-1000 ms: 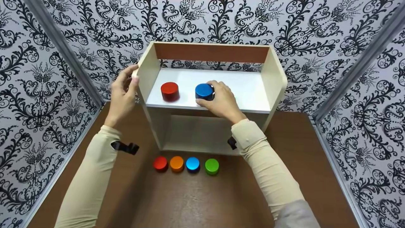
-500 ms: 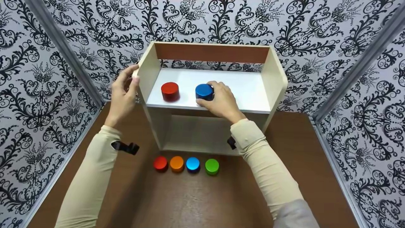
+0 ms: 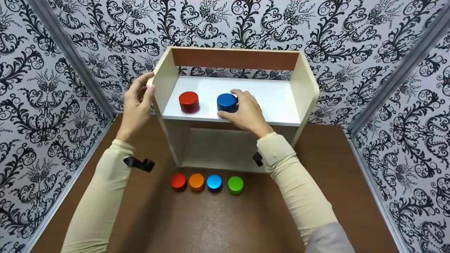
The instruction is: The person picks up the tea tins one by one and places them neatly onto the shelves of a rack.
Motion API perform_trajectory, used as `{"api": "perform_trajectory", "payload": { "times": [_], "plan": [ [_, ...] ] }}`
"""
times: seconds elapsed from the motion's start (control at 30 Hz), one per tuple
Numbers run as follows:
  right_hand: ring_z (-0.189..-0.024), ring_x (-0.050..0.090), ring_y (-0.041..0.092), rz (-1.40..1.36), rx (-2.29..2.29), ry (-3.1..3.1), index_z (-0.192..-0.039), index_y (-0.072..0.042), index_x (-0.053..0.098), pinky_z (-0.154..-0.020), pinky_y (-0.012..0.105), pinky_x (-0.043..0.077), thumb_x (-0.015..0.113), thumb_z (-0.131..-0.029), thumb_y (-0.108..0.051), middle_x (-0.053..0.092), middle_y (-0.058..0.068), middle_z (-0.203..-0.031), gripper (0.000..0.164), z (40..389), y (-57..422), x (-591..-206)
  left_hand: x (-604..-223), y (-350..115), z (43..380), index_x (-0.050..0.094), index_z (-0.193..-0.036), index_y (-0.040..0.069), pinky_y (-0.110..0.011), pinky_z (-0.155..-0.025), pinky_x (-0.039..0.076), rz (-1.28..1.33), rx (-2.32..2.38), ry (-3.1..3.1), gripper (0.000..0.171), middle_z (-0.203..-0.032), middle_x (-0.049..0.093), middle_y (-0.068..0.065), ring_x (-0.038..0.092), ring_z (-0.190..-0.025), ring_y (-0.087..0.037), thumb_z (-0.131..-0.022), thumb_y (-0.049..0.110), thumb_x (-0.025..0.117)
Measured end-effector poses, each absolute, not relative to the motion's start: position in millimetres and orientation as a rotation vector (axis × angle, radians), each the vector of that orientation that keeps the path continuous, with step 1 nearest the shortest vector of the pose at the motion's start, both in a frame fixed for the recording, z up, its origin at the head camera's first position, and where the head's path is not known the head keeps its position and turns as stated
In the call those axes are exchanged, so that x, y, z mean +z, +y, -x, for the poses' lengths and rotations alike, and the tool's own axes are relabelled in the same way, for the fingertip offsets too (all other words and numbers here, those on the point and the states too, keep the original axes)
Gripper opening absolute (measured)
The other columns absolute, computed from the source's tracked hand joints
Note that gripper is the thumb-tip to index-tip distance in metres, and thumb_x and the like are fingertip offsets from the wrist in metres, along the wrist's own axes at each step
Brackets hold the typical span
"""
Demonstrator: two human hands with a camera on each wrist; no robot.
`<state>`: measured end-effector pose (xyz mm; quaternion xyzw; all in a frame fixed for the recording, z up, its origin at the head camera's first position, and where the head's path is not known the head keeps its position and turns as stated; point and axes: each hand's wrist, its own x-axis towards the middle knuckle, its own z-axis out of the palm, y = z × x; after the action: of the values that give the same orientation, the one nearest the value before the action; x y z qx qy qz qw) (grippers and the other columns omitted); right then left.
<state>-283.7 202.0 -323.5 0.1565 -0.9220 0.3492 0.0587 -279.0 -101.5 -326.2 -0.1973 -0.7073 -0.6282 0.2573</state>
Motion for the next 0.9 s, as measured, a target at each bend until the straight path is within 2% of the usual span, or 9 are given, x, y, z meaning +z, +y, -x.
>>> {"api": "perform_trajectory", "payload": {
  "times": [0.27,0.5,0.9],
  "plan": [
    [-0.108,0.061,0.036,-0.469,1.114,-2.772,-0.149,-0.003,0.044,-0.093,0.050,0.055,0.083,-0.085,-0.039,0.056,0.021,-0.132,0.083,278,208,-319,-327,-102,279,0.050,-0.142,-0.004,-0.053,-0.096,0.055,0.539,-1.721,-1.911,0.038,-0.129,0.056,-0.029,0.059,-0.113,-0.043,-0.105,0.002,0.049],
    [-0.109,0.061,0.036,-0.483,1.175,-2.690,-0.149,-0.004,0.046,-0.095,0.050,0.056,0.084,-0.084,-0.038,0.059,0.021,-0.128,0.083,271,216,-317,-326,-101,279,0.050,-0.142,-0.004,-0.052,-0.097,0.054,0.527,-1.726,-1.915,0.038,-0.130,0.056,-0.028,0.058,-0.113,-0.042,-0.104,0.001,0.048],
    [-0.106,0.060,0.038,-0.488,1.247,-2.572,-0.146,-0.003,0.048,-0.094,0.049,0.053,0.085,-0.085,-0.028,0.057,0.024,-0.126,0.076,253,228,-316,-327,-101,280,0.050,-0.142,-0.006,-0.052,-0.096,0.054,0.549,-1.714,-1.891,0.039,-0.131,0.056,-0.029,0.058,-0.114,-0.042,-0.104,0.002,0.050]
  ]
}}
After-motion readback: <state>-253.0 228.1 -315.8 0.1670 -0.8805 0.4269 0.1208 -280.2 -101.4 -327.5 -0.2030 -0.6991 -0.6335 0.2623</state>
